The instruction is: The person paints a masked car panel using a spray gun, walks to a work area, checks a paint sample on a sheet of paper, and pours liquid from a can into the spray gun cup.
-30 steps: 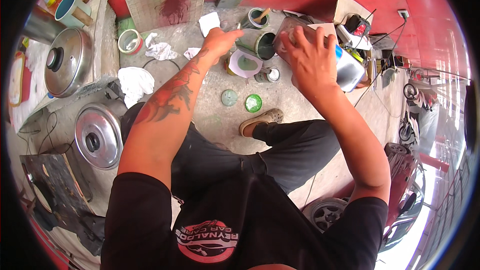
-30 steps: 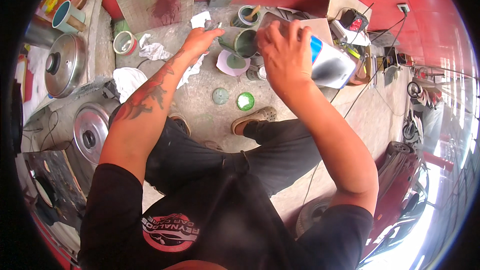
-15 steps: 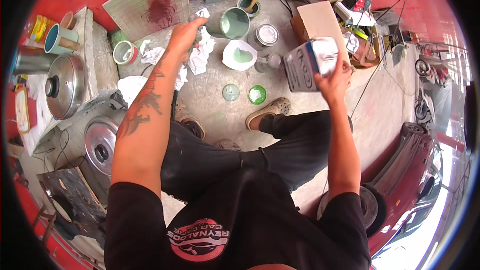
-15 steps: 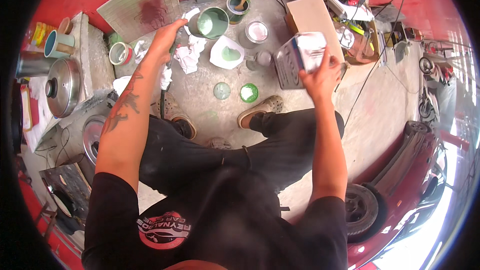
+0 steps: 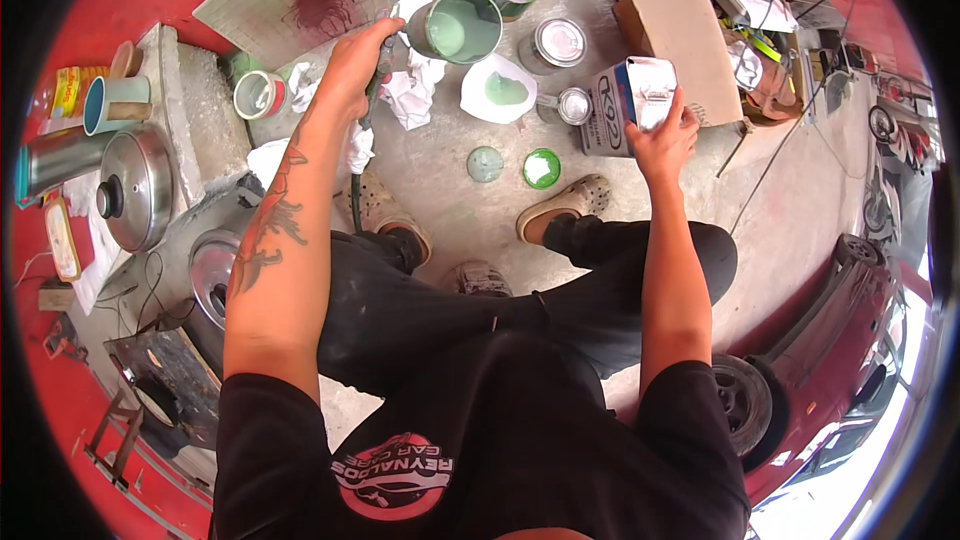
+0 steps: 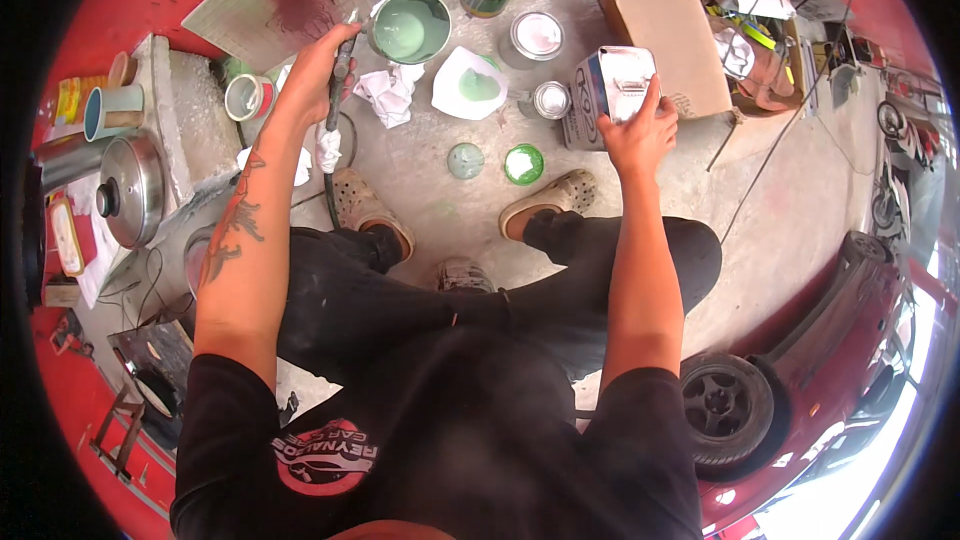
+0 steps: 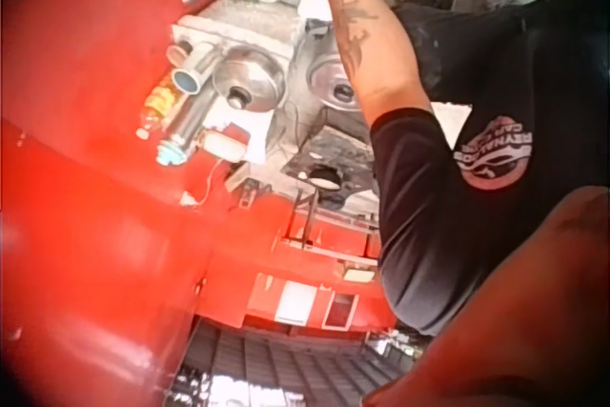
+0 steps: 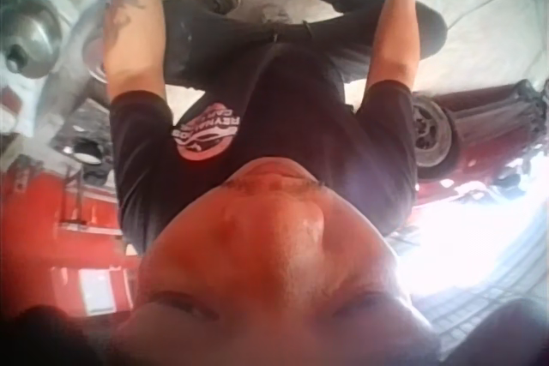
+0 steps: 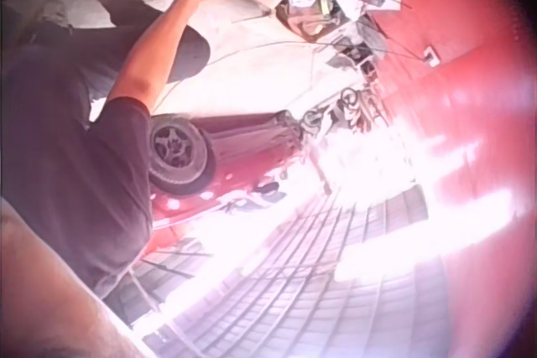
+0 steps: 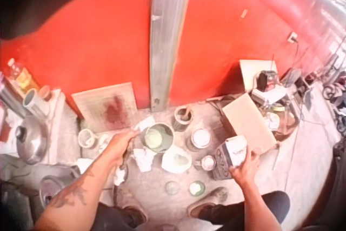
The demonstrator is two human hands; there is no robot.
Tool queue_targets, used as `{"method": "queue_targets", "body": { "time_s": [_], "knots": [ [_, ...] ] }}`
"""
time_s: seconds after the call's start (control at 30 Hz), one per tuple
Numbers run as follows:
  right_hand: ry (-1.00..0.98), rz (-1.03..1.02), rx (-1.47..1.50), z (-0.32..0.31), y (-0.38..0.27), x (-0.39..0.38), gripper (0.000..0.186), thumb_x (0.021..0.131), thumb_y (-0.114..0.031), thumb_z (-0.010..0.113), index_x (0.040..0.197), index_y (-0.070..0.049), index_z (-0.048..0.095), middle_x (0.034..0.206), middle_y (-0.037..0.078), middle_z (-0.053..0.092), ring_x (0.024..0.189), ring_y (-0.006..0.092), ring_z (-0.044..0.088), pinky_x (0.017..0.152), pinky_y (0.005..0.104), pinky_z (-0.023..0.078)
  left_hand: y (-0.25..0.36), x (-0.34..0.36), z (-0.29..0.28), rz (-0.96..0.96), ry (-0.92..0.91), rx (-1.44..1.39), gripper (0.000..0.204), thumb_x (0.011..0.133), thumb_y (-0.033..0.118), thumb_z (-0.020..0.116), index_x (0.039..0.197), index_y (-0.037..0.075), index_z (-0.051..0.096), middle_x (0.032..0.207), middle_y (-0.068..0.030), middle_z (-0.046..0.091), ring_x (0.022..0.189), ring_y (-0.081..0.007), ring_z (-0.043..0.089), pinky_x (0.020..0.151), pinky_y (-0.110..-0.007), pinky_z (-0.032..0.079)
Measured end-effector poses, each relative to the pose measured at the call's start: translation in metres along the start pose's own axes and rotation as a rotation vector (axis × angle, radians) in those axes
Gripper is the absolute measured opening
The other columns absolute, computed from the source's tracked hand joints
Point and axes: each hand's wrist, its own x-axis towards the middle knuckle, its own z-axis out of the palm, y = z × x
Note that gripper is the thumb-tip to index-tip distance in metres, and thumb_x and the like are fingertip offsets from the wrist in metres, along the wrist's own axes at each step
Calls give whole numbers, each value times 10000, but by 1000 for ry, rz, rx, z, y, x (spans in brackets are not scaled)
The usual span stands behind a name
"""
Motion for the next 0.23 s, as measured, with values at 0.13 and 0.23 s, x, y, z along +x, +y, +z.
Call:
{"method": "queue_targets", "body": {
  "time_s": [0.13, 0.23],
  "knots": [
    [44, -43, 69, 41, 14, -4, 1064, 635, -386, 824, 1523, -174, 277, 1371, 277, 370, 1237, 454, 407, 1008, 580, 338, -2, 11, -8, -45, 4, 57, 288, 842, 421, 683, 863, 147, 597, 714, 3, 546, 572, -113, 488, 523, -285, 365],
    [153, -186, 61, 17, -25, -21, 986, 720, -440, 805, 1517, -180, 287, 1444, 268, 330, 1379, 429, 292, 1089, 648, 212, -2, 13, -16, -104, 33, 74, 281, 852, 420, 671, 849, 153, 581, 713, 5, 553, 588, -111, 497, 550, -300, 381]
  ]
}}
